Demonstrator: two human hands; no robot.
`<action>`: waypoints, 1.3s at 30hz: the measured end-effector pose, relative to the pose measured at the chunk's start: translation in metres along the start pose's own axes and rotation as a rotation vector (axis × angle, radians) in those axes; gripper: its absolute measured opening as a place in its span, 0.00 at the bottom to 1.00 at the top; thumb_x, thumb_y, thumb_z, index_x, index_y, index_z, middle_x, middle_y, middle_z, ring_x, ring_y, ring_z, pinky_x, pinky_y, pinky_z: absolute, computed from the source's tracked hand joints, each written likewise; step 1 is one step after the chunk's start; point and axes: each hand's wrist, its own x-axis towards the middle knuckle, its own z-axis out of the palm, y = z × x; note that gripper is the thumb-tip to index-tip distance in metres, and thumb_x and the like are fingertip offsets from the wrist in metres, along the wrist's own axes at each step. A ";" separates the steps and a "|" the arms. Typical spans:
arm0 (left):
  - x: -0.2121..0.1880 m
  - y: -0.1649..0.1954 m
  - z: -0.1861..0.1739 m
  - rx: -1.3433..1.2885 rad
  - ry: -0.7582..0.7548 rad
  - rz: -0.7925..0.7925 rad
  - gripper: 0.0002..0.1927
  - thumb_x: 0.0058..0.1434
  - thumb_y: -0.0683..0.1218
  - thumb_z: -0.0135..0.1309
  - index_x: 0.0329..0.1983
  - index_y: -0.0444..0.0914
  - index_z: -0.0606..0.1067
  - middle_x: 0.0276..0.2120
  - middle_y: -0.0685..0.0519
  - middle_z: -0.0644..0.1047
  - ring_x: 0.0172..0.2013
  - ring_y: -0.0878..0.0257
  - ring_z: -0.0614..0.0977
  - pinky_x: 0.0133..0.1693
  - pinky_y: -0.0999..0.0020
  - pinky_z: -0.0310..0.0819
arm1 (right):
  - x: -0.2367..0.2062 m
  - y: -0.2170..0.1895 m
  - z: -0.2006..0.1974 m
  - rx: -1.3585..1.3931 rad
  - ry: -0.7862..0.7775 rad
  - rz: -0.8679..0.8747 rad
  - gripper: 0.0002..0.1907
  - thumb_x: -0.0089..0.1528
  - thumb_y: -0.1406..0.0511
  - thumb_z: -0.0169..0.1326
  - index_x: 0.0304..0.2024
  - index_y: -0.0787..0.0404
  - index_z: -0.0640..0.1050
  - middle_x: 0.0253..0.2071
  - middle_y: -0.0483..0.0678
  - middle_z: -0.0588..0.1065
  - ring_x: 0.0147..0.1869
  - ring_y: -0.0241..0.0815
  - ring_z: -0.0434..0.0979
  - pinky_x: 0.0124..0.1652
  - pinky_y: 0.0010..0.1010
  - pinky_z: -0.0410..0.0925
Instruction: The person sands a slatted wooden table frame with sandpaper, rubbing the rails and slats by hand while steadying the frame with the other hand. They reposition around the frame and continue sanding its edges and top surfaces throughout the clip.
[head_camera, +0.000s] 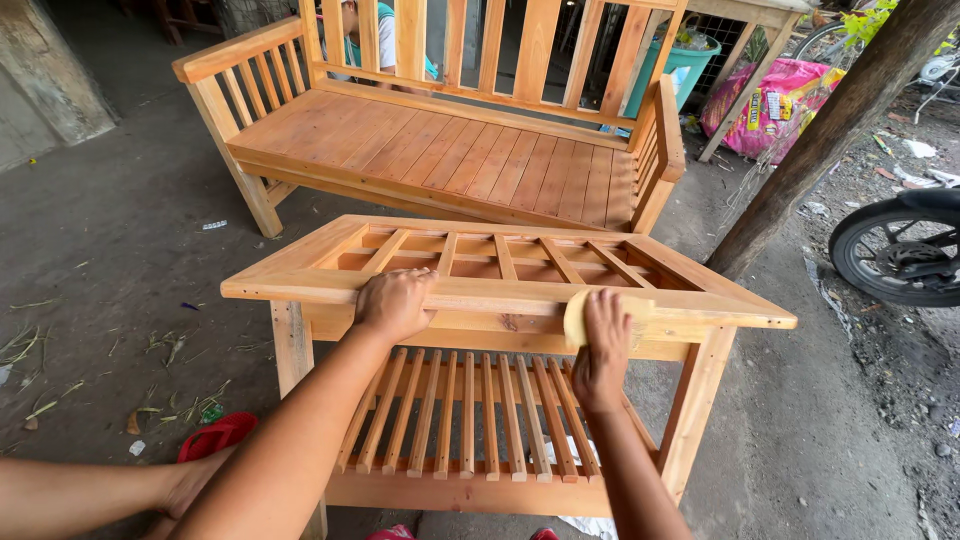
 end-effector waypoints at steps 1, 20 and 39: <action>0.001 0.000 -0.001 -0.003 0.008 -0.001 0.29 0.50 0.53 0.67 0.56 0.40 0.78 0.54 0.50 0.80 0.48 0.55 0.84 0.48 0.59 0.79 | -0.005 0.004 -0.014 -0.066 -0.108 -0.054 0.33 0.61 0.79 0.44 0.69 0.62 0.69 0.73 0.52 0.67 0.82 0.49 0.59 0.79 0.43 0.47; 0.004 -0.003 -0.003 0.075 -0.015 -0.024 0.29 0.51 0.55 0.66 0.56 0.42 0.78 0.51 0.50 0.81 0.43 0.53 0.85 0.44 0.56 0.80 | 0.030 0.061 -0.066 0.479 0.087 0.357 0.25 0.70 0.74 0.42 0.71 0.68 0.66 0.71 0.64 0.66 0.76 0.55 0.65 0.76 0.49 0.55; -0.016 -0.004 -0.002 0.109 0.106 -0.048 0.35 0.58 0.52 0.63 0.67 0.41 0.67 0.63 0.49 0.71 0.68 0.53 0.68 0.70 0.49 0.56 | 0.041 0.090 -0.106 0.409 0.131 0.560 0.24 0.76 0.67 0.40 0.75 0.60 0.62 0.81 0.57 0.49 0.87 0.53 0.42 0.79 0.42 0.44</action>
